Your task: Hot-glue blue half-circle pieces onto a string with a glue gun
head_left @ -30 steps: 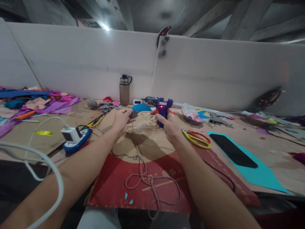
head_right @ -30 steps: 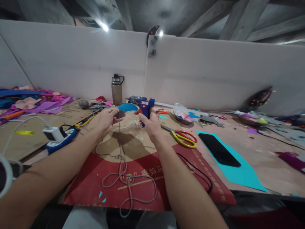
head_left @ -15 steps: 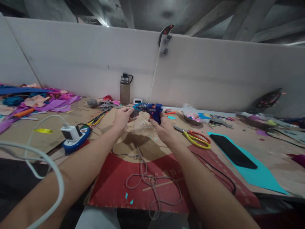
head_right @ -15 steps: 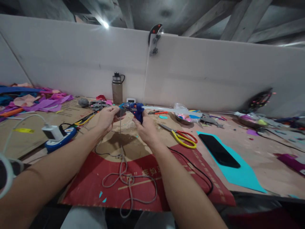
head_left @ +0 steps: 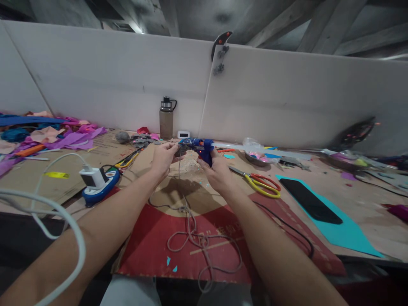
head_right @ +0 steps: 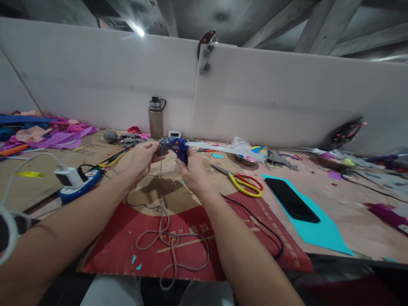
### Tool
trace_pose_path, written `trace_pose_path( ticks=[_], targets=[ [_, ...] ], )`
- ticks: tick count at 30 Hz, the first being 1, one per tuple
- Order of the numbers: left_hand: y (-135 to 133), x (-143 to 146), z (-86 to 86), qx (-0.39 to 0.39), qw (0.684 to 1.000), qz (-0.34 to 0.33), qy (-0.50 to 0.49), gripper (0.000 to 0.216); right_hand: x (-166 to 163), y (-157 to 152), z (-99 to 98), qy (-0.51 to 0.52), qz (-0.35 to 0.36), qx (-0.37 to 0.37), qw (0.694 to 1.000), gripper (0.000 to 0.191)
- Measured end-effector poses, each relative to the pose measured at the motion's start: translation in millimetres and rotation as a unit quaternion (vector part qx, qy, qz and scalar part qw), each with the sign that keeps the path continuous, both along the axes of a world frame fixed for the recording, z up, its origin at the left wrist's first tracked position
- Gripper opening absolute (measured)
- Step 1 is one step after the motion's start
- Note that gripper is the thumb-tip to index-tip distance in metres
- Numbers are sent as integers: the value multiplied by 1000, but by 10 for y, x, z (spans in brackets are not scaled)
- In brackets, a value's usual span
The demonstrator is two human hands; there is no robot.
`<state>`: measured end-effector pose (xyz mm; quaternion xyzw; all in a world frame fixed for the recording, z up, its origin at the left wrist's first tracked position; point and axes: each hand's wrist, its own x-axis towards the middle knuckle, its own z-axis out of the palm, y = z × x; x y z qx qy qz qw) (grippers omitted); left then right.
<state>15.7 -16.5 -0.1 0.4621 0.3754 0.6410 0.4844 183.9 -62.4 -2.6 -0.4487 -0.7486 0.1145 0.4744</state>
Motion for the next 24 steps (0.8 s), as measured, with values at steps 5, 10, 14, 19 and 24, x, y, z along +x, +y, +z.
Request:
trace_pose_path(
  ticks=[5, 10, 14, 19, 24],
  targets=[
    [-21, 5, 22, 2, 1000, 13, 5, 8, -5, -14, 3, -11, -9, 1, 1000, 40],
    [-68, -8, 69, -1, 1000, 20, -13, 11, 1, -16, -4, -18, -14, -1, 1000, 40],
    [-73, -7, 76, -1, 1000, 21, -11, 11, 3, -20, -4, -19, -21, 3, 1000, 40],
    [-30, 16, 31, 0, 1000, 20, 12, 8, -8, -25, 3, -27, -35, -1, 999, 36],
    [-31, 9, 32, 3, 1000, 20, 8, 8, -9, -26, 0, -30, -36, -2, 999, 34]
  ],
)
